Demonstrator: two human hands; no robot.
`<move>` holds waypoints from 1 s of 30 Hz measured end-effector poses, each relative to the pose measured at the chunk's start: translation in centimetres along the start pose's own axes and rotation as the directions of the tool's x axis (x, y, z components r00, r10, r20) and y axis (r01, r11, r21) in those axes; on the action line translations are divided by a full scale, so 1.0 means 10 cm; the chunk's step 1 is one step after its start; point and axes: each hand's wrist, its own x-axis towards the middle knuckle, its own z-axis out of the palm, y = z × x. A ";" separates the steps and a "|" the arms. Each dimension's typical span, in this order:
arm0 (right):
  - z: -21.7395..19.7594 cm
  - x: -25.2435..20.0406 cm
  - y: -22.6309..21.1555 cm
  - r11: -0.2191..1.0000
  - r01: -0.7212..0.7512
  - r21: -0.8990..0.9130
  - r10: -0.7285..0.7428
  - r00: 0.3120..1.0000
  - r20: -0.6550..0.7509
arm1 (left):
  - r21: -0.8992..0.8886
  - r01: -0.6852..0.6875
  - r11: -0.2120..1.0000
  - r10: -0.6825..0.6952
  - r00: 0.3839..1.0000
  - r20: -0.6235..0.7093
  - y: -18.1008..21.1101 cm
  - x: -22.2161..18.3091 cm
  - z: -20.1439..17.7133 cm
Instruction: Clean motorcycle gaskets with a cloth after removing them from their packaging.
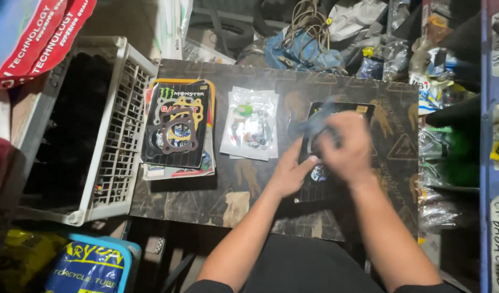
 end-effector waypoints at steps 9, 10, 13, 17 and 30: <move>0.44 -0.04 -0.26 1.000 -0.003 0.016 0.002 0.996 0.090 | 0.175 0.109 0.978 -0.119 0.992 0.047 0.09 0.07 -0.64; 0.43 0.05 -0.18 1.000 -0.004 0.005 0.004 0.997 0.073 | 0.179 0.099 0.979 -0.112 0.992 0.065 0.19 0.09 -0.67; 0.41 0.23 -0.24 0.972 -0.182 -0.148 0.155 0.971 -0.180 | 0.057 -0.012 0.998 0.007 0.995 0.100 0.40 0.07 -0.71; 0.67 0.29 -0.71 0.995 -0.053 -0.080 0.041 0.988 -0.146 | 0.158 0.129 0.979 -0.150 0.980 0.128 0.38 0.18 -0.81; 0.18 0.25 -0.49 0.999 -0.028 0.034 0.036 0.969 -0.246 | 0.099 -0.068 0.993 0.045 0.975 0.219 0.35 0.12 -0.60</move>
